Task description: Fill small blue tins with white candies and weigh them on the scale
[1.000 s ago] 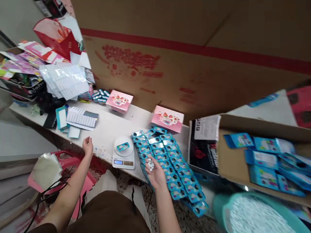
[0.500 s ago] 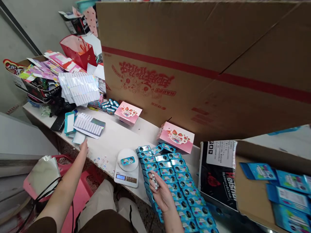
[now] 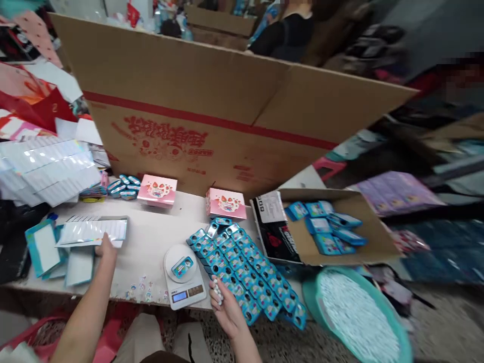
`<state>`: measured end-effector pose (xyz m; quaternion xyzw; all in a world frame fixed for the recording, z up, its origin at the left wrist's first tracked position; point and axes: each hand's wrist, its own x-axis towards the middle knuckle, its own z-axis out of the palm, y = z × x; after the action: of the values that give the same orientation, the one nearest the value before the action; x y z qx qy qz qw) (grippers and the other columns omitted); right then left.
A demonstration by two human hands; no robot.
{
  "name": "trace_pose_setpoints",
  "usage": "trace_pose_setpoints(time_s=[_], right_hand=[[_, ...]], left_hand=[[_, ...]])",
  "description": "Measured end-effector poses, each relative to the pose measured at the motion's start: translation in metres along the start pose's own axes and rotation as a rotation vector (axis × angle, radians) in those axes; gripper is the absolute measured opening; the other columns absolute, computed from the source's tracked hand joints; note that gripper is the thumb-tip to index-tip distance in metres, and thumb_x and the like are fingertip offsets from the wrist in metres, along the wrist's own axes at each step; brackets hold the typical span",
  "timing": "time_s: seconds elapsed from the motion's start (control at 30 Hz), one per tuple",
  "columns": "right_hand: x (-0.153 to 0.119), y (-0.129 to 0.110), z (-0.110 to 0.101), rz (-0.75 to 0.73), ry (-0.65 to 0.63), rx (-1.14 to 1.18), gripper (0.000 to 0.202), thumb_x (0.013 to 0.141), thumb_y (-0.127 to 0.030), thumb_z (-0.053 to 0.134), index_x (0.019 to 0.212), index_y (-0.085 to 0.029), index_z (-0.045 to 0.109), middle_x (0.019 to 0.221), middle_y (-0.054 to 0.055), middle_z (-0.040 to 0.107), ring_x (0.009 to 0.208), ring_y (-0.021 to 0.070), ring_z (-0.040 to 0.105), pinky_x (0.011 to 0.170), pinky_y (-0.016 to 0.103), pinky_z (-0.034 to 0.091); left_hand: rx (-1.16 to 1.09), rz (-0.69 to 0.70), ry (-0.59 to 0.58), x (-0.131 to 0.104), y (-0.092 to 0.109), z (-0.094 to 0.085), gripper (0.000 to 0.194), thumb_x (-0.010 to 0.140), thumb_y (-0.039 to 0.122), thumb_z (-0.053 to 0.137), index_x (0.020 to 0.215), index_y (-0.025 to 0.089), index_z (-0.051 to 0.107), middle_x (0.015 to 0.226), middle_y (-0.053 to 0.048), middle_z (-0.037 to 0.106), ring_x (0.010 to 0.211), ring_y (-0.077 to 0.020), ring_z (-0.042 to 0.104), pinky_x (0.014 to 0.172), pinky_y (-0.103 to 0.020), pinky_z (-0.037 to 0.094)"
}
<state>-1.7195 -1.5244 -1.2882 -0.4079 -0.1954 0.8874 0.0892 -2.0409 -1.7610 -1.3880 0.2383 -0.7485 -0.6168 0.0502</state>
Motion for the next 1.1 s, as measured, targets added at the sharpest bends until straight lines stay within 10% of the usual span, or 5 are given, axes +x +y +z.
trace_pose_setpoints(time_s=[0.13,0.43,0.63,0.83,1.1], right_hand=[[0.007,0.013,0.015,-0.071,-0.037,0.052,0.022,0.074,-0.022,0.072,0.087,-0.017,0.055,0.068,-0.006,0.052,0.041,-0.0008,0.034,0.034,0.010,0.025],[-0.005,-0.001,-0.006,-0.170,-0.020,0.105,0.032,0.069,-0.028,0.078,0.087,-0.016,0.055,0.066,-0.007,0.052,0.040,-0.0026,0.031,0.034,0.009,0.021],[-0.012,-0.021,-0.039,-0.144,0.034,0.049,0.031,0.070,-0.031,0.077,0.085,-0.021,0.052,0.067,-0.009,0.049,0.041,-0.0017,0.031,0.035,0.010,0.027],[-0.003,-0.032,-0.039,-0.054,0.071,0.024,0.030,0.069,-0.026,0.077,0.088,-0.019,0.056,0.070,-0.007,0.050,0.044,0.0000,0.035,0.035,0.010,0.033],[0.013,-0.008,-0.010,-0.065,0.101,-0.056,0.026,0.069,-0.023,0.076,0.088,-0.018,0.060,0.069,-0.006,0.050,0.045,0.0002,0.035,0.035,0.011,0.030]], left_hand=[[-0.085,0.096,0.023,-0.036,0.037,0.017,0.053,0.085,0.041,0.043,0.129,0.012,0.038,0.133,-0.019,0.049,0.121,-0.0277,0.051,0.095,-0.046,0.049],[-0.409,-0.036,-0.963,-0.208,0.138,0.167,0.046,0.079,0.040,0.059,0.114,0.012,0.054,0.118,-0.016,0.062,0.108,-0.0265,0.060,0.094,-0.044,0.049],[-0.416,-0.041,-1.006,-0.266,0.122,0.226,0.066,0.071,0.044,0.071,0.124,0.013,0.045,0.124,-0.022,0.055,0.112,-0.0272,0.057,0.097,-0.044,0.043],[0.195,0.457,-0.419,-0.130,0.028,0.071,0.053,0.077,0.041,0.062,0.120,0.015,0.047,0.126,-0.019,0.050,0.125,-0.0287,0.042,0.108,-0.047,0.026],[0.882,0.307,0.299,0.044,-0.027,-0.131,0.071,0.070,0.053,0.062,0.124,0.008,0.046,0.130,-0.024,0.046,0.123,-0.0402,0.037,0.100,-0.056,0.025]])
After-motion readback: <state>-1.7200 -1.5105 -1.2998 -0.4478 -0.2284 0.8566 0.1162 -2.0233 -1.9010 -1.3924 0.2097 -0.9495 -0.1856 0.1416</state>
